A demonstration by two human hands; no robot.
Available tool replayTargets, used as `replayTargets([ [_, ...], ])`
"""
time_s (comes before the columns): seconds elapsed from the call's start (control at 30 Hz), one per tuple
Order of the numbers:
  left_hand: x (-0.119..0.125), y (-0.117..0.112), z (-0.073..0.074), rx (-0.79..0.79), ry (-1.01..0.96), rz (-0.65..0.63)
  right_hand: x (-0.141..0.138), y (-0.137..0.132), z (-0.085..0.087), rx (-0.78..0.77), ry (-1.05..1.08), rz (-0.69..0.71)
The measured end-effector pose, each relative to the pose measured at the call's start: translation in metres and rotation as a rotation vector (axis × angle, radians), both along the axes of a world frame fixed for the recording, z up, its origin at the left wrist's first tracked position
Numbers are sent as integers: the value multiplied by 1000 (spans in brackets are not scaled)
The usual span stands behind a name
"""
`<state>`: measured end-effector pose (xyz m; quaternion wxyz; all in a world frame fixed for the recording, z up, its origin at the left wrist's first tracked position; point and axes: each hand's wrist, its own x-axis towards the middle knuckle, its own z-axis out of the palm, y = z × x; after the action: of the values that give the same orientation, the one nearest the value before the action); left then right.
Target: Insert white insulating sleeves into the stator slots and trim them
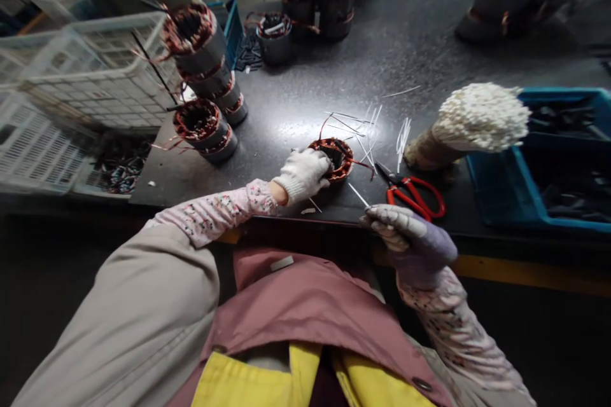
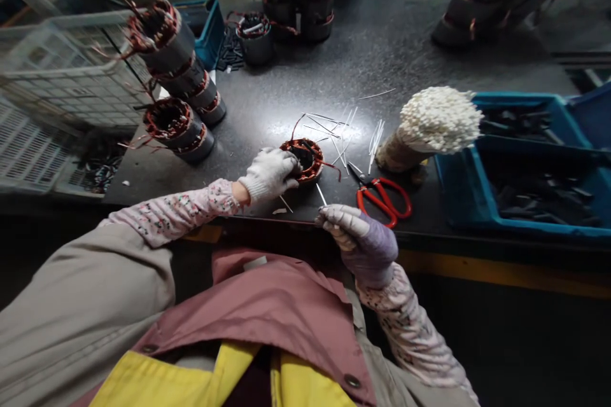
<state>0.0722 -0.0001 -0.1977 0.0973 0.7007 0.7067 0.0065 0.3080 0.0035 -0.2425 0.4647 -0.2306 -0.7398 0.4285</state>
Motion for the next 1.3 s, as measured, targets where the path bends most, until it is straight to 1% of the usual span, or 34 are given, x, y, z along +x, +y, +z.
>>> replayTargets([
  [0.1, 2, -5, -2, -3, 24, 8, 0, -5, 5, 156, 31, 67],
  [0.17, -1, -4, -5, 4, 10, -18, 0, -8, 5, 202, 24, 114],
  [0.27, -8, -2, -11, 31, -34, -97, 0, -13, -1, 188, 0, 202],
  [0.33, -10, -1, -16, 18, -78, -102, 2, -19, -8, 131, -20, 240],
  [0.37, -11, -1, -18, 16, -98, -84, 3, -21, -11, 97, -31, 247],
  [0.47, -9, -2, -22, 48, -133, -21, 8, -27, -20, 10, -54, 234],
  [0.53, -7, -3, -22, 63, -148, -25, 6, -28, -25, -20, -62, 214],
  [0.63, -6, -3, -22, 57, -150, -49, -4, -26, -30, -34, -76, 149],
  [0.7, -6, -3, -23, 56, -141, -39, -12, -24, -29, -31, -80, 99],
  [0.77, -7, -3, -23, 64, -135, -40, -15, -25, -26, -25, -67, 86],
  [0.9, -8, -1, -24, 48, -119, -92, -6, -34, -19, -8, -59, 112],
  [0.97, -8, 0, -23, 32, -108, -92, 1, -38, -18, -9, -79, 100],
  [1.17, -6, 0, -23, 43, -115, -88, 3, -40, -28, -22, -139, 59],
  [1.3, -6, 1, -23, 46, -135, -86, -7, -33, -35, -13, -118, 29],
])
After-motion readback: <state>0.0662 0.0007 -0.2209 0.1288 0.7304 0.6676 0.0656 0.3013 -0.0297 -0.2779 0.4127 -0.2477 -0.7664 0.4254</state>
